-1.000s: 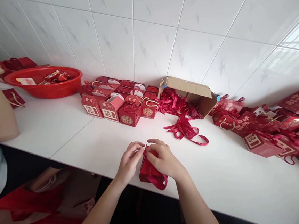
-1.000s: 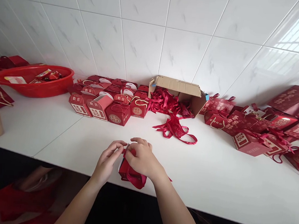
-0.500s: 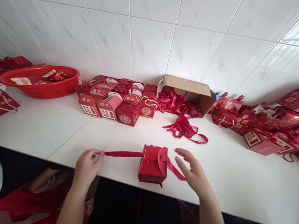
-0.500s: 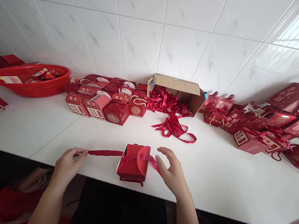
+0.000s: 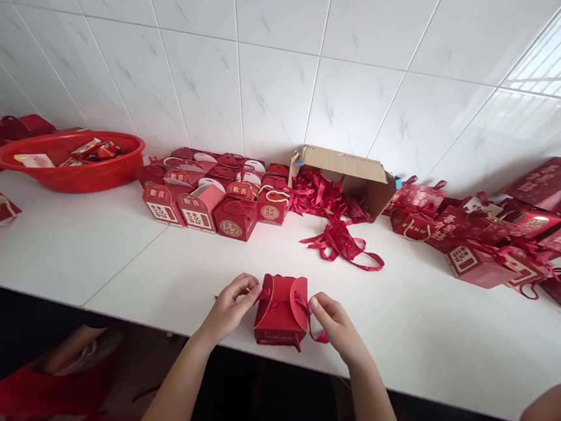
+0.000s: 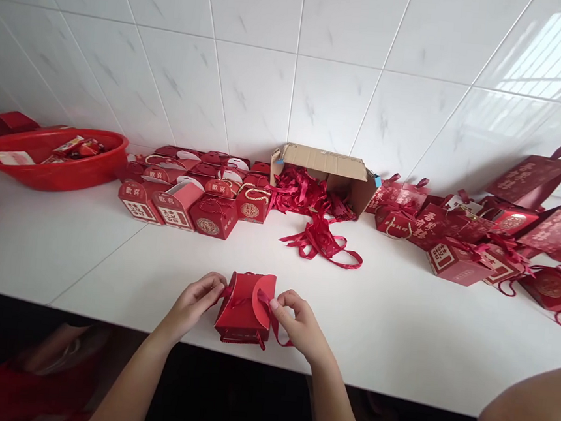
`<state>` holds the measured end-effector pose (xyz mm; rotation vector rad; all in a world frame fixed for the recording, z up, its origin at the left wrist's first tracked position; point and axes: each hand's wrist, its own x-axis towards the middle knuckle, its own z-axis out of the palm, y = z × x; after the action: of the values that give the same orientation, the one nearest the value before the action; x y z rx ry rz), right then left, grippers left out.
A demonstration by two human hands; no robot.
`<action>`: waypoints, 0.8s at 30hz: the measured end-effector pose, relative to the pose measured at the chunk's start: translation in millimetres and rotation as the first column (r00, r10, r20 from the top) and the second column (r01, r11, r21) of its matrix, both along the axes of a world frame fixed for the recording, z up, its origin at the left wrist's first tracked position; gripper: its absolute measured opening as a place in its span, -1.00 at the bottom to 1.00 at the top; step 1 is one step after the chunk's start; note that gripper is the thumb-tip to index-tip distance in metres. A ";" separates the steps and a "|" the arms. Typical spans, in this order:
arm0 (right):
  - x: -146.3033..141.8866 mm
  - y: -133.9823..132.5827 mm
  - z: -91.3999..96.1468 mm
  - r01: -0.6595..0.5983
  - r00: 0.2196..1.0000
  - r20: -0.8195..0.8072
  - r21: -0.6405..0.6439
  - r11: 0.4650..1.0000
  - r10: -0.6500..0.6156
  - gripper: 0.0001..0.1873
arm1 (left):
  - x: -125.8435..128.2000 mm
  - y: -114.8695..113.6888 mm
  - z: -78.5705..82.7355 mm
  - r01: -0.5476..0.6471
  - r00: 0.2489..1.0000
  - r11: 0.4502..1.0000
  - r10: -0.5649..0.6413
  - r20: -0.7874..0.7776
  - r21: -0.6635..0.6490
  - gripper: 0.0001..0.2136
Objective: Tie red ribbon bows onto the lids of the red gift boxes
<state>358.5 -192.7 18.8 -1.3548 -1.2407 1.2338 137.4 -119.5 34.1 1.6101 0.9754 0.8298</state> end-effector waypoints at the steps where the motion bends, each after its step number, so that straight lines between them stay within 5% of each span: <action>1: 0.5 -0.9 -0.2 -0.015 1.000 -0.021 0.007 1.000 0.016 -0.58 | -1.4 0.6 -1.1 0.014 1.000 1.000 -0.013 0.018 -0.023 -0.67; 7: 11.7 -4.0 -2.6 -0.038 0.985 -0.168 -0.057 0.998 0.028 -0.58 | -18.4 4.4 -14.8 -0.046 0.998 0.995 0.041 -0.057 -0.087 -0.62; 16: 29.1 6.1 -16.4 -0.028 0.998 0.051 -0.033 0.999 0.030 -0.55 | -28.9 14.2 -34.2 -0.094 0.978 0.995 0.097 -0.186 0.027 -0.60; 24: 31.5 -0.3 -8.2 0.065 0.983 0.166 0.044 0.997 -0.072 -0.59 | -40.1 14.7 -20.3 -0.113 0.963 0.990 0.130 -0.235 0.084 -0.68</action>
<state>390.0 -193.0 10.7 -1.4851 -1.3158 1.0601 97.3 -104.8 13.9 1.7529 1.2384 0.7707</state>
